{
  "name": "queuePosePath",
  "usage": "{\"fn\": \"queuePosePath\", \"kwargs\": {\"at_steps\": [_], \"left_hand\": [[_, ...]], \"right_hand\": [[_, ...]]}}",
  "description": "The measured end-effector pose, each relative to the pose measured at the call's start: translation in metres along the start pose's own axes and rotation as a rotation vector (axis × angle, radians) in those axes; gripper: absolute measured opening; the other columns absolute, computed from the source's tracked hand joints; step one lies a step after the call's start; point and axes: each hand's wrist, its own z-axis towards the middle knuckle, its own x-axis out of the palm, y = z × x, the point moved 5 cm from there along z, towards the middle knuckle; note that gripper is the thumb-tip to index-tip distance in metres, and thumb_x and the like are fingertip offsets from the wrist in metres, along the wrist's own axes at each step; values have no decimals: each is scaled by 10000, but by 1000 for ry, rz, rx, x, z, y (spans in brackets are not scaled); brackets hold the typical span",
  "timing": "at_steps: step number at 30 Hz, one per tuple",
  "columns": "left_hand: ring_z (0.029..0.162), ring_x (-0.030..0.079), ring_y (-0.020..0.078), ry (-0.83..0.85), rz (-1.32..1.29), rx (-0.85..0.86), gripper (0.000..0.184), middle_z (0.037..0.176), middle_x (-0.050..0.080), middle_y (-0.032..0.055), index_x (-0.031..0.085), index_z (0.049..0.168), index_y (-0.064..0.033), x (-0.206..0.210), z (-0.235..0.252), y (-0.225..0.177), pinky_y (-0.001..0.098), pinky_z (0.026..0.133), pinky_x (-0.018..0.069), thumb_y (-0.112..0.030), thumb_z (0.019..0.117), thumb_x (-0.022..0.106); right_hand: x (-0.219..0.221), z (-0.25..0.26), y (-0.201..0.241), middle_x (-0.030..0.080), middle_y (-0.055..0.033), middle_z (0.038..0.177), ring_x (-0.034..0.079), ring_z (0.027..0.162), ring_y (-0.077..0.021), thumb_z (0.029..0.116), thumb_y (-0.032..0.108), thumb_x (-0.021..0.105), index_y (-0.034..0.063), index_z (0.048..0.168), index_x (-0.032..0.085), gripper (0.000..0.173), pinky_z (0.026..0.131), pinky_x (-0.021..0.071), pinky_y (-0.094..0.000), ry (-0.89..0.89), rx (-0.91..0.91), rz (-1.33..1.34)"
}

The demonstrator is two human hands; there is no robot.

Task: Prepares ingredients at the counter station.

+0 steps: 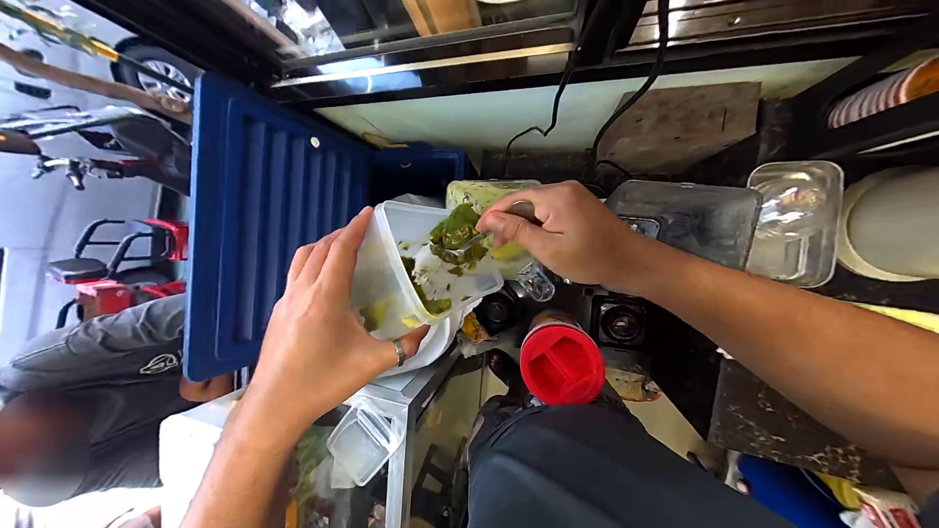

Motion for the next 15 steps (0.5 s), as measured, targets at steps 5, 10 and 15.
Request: {"fn": "queuePosePath", "kwargs": {"at_steps": [5,10,15], "left_hand": [[1283,525,352,16,42,-11,1219,1439,541,93,346,1592,-235,-1,-3,0,598,931,496,-717,563,788],[1286,518,346,-7,30,-18,1235,1447,531,103,348,1589,-222,3,-11,3,580,955,484,-736,553,782],[1364,467,258,-59,-89,18,1252,1484,480,75,319,1582,-260,9,-21,7,499,1077,453,-612,520,880]], "right_hand": [[-31,-3,-3,695,67,823,583,638,8,1080,259,502,122,1087,738,273,568,487,-182,-51,82,41],[-44,-3,0,651,39,762,519,570,-27,1083,176,477,49,1063,726,281,507,438,-189,-133,33,215],[8,-2,31,672,15,756,555,530,-53,1069,174,495,66,1054,724,254,444,472,-213,-106,91,334]]}}
